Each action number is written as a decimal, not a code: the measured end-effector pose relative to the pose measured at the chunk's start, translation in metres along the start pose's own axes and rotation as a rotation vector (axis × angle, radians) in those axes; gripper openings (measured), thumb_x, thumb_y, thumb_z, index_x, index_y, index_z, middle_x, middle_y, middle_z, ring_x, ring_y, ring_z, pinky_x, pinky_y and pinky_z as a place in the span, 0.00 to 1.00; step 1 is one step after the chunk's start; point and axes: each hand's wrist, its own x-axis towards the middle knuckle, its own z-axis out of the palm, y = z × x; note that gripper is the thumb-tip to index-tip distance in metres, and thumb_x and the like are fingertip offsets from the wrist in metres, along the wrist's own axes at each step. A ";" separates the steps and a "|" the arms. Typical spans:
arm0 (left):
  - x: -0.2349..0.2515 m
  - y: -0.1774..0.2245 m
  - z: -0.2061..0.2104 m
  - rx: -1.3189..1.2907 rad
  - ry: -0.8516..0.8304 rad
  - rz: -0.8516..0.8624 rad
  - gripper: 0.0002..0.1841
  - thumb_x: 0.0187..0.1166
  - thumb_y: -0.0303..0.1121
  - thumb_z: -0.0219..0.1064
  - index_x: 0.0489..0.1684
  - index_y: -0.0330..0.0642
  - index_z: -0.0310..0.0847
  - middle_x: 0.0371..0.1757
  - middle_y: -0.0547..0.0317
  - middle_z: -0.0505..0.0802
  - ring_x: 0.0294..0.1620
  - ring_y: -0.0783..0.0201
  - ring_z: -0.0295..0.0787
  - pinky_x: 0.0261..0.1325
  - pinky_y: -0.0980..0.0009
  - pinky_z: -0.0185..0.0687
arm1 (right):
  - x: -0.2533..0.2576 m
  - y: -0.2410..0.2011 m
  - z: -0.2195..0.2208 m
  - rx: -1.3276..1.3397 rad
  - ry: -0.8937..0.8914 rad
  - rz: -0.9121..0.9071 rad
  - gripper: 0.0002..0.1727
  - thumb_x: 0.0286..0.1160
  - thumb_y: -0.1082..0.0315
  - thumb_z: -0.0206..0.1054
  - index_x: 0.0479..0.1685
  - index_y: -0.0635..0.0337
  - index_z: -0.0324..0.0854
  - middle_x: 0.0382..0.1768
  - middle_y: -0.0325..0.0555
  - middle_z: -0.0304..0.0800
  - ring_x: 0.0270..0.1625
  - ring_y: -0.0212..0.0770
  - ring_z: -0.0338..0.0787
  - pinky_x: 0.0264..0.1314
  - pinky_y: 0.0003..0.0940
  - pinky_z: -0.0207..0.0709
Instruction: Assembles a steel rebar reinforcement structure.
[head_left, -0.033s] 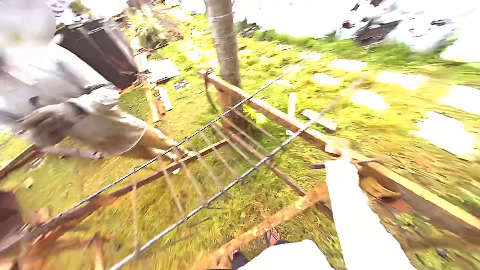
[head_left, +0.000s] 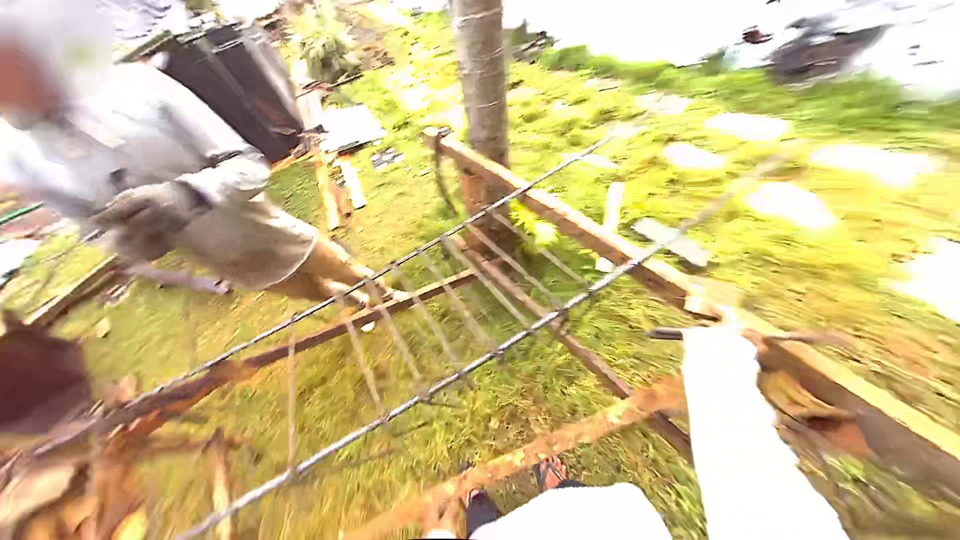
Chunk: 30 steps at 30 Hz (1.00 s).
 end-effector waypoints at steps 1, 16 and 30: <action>0.008 -0.016 0.001 -0.053 0.025 -0.052 0.22 0.89 0.36 0.63 0.73 0.29 0.77 0.69 0.30 0.86 0.72 0.39 0.83 0.77 0.46 0.75 | 0.000 -0.001 0.001 0.103 -0.058 -0.006 0.18 0.80 0.70 0.63 0.66 0.62 0.71 0.48 0.43 0.80 0.41 0.28 0.81 0.45 0.22 0.78; -0.068 0.138 -0.084 -0.735 -0.237 0.238 0.23 0.96 0.41 0.47 0.72 0.30 0.74 0.56 0.43 0.92 0.46 0.56 0.93 0.50 0.59 0.90 | -0.413 0.070 0.071 -0.262 -0.816 0.259 0.27 0.70 0.74 0.76 0.67 0.70 0.72 0.41 0.52 0.84 0.31 0.39 0.84 0.34 0.36 0.83; -0.031 0.136 -0.100 -0.746 0.007 0.058 0.19 0.90 0.42 0.62 0.51 0.31 0.85 0.27 0.53 0.85 0.23 0.64 0.81 0.30 0.66 0.82 | -0.456 0.119 0.103 -0.390 -0.663 0.192 0.26 0.70 0.69 0.80 0.62 0.69 0.74 0.37 0.51 0.83 0.24 0.37 0.79 0.28 0.34 0.78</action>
